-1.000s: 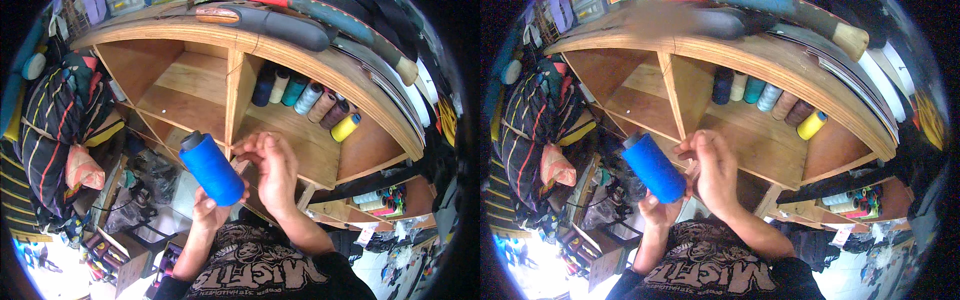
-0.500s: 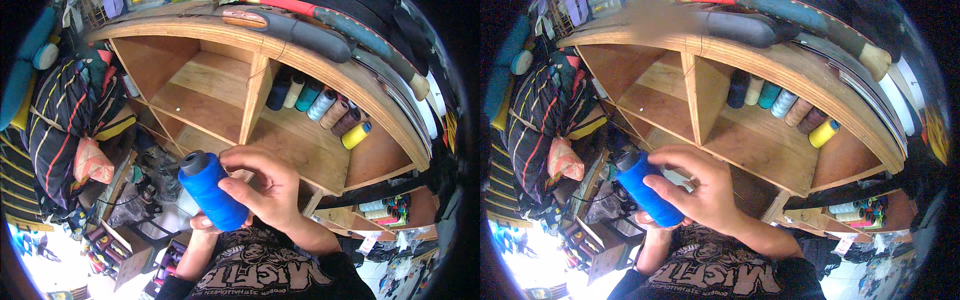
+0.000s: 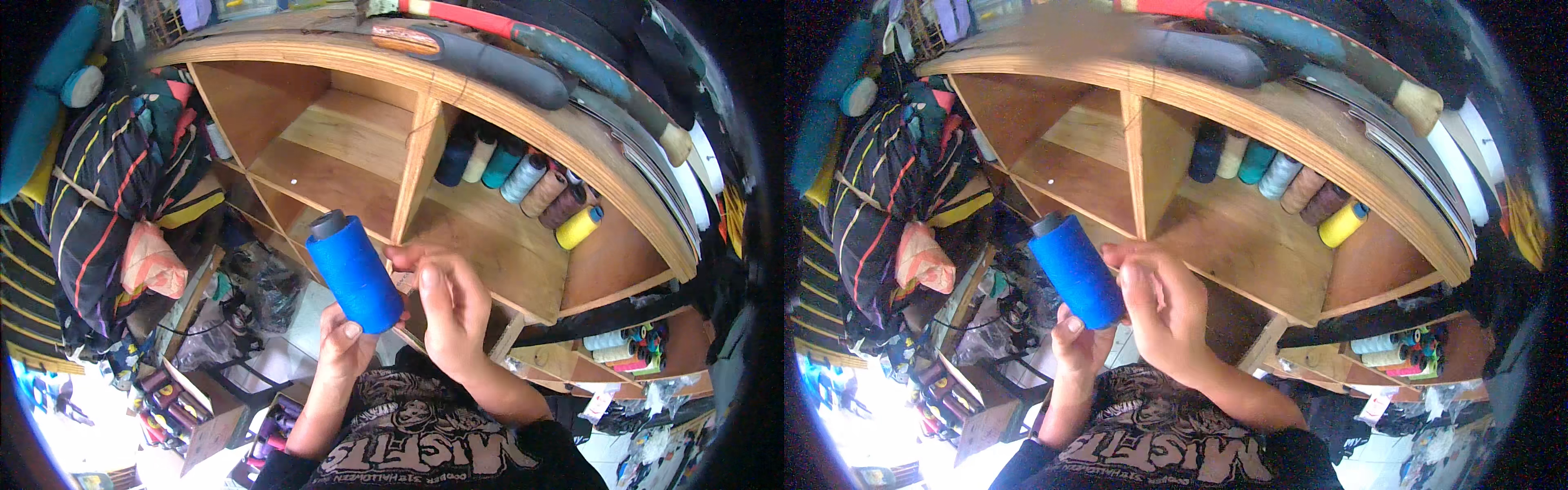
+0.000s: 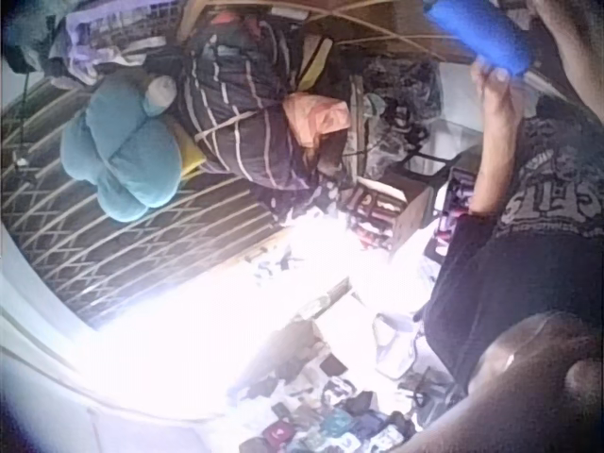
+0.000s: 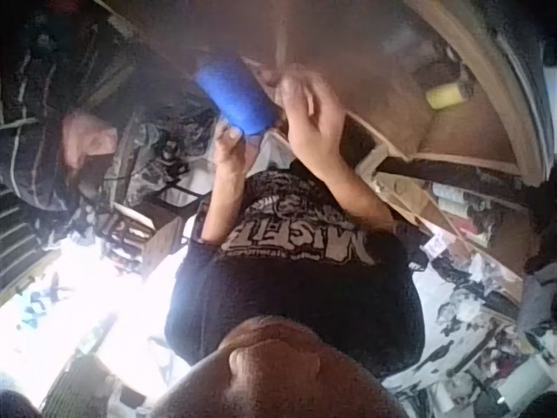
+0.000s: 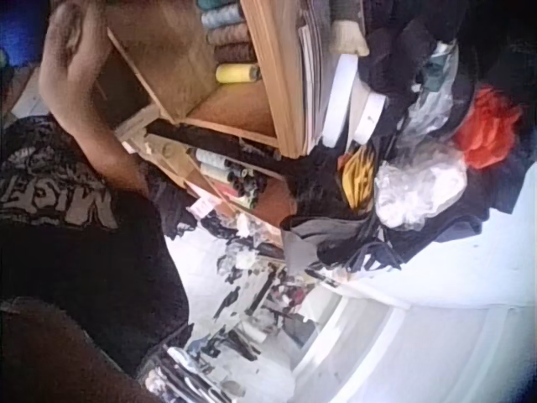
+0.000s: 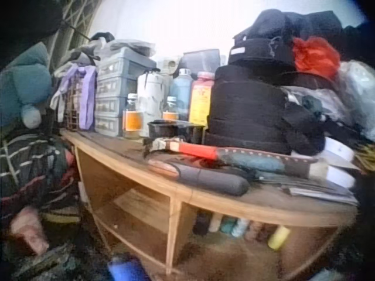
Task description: The person organizes spools of thread by picking them up from a shelf, checking their ends, and placing them into a cardboard box on the floor.
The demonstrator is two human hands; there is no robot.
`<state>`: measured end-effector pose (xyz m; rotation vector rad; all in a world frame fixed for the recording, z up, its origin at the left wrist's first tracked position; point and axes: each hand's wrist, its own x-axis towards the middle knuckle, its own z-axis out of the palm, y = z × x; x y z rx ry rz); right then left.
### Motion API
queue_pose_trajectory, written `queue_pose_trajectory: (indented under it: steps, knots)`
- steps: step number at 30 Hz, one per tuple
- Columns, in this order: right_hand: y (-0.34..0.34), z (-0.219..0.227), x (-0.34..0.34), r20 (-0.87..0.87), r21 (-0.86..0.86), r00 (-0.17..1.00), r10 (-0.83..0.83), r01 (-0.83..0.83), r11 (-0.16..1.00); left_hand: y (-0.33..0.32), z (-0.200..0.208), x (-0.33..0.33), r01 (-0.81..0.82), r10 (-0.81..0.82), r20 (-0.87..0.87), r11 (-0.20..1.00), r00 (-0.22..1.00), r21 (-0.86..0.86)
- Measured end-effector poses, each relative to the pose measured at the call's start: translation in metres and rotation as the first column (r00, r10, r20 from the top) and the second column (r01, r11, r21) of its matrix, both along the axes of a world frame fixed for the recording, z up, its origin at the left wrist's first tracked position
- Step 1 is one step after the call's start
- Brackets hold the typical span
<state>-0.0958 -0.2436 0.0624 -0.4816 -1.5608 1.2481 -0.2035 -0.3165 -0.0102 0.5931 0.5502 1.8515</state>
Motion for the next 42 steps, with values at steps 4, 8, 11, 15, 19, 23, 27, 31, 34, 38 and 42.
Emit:
queue_pose_trajectory:
  steps: [4,8,11,15,19,23,27,31,34,38,42]
  knots:
    - [0.001,-0.011,0.001,0.166,0.392,0.986,0.013,-0.078,0.917,0.0,-0.004,-0.014,-0.135,0.133,-0.036,0.989,0.99,-0.054]
    - [-0.005,0.004,-0.008,0.27,0.356,0.959,0.085,-0.182,0.917,0.001,-0.016,-0.036,-0.315,0.303,-0.141,0.946,0.943,-0.077]
    - [-0.001,0.002,-0.016,0.231,0.316,0.973,0.021,-0.095,0.944,-0.005,-0.017,-0.047,-0.273,0.254,-0.222,0.96,0.942,-0.063]
    - [0.005,-0.007,-0.037,0.156,0.264,0.987,-0.04,-0.002,0.965,-0.008,-0.007,-0.038,-0.337,0.314,-0.258,0.94,0.914,-0.052]
    - [0.002,-0.013,-0.047,0.1,0.264,0.991,-0.09,0.06,0.963,-0.007,0.0,-0.029,-0.418,0.37,-0.313,0.902,0.875,-0.103]
    - [0.003,-0.025,-0.048,0.039,0.182,0.998,-0.048,0.04,0.983,-0.011,0.0,-0.036,-0.511,0.354,-0.561,0.847,0.748,-0.146]
    - [0.005,-0.021,-0.046,0.038,0.215,0.996,-0.084,0.074,0.974,-0.01,0.015,-0.035,-0.555,0.355,-0.67,0.825,0.652,-0.103]
    - [0.007,-0.018,-0.043,0.075,0.202,0.997,-0.03,0.014,0.979,-0.008,0.017,-0.032,-0.527,0.344,-0.647,0.843,0.68,-0.106]
    - [0.01,-0.025,-0.039,0.011,-0.07,0.992,0.127,-0.126,0.99,-0.002,-0.003,-0.028,-0.414,0.349,-0.392,0.905,0.851,-0.093]
    - [0.03,-0.039,-0.01,-0.171,-0.308,0.959,0.226,-0.27,0.912,0.006,-0.013,-0.024,-0.249,0.245,-0.196,0.968,0.949,0.004]
    - [0.03,-0.038,0.012,0.083,-0.132,0.957,0.277,-0.265,0.955,0.003,-0.015,-0.027,-0.219,0.137,-0.447,0.966,0.884,-0.136]
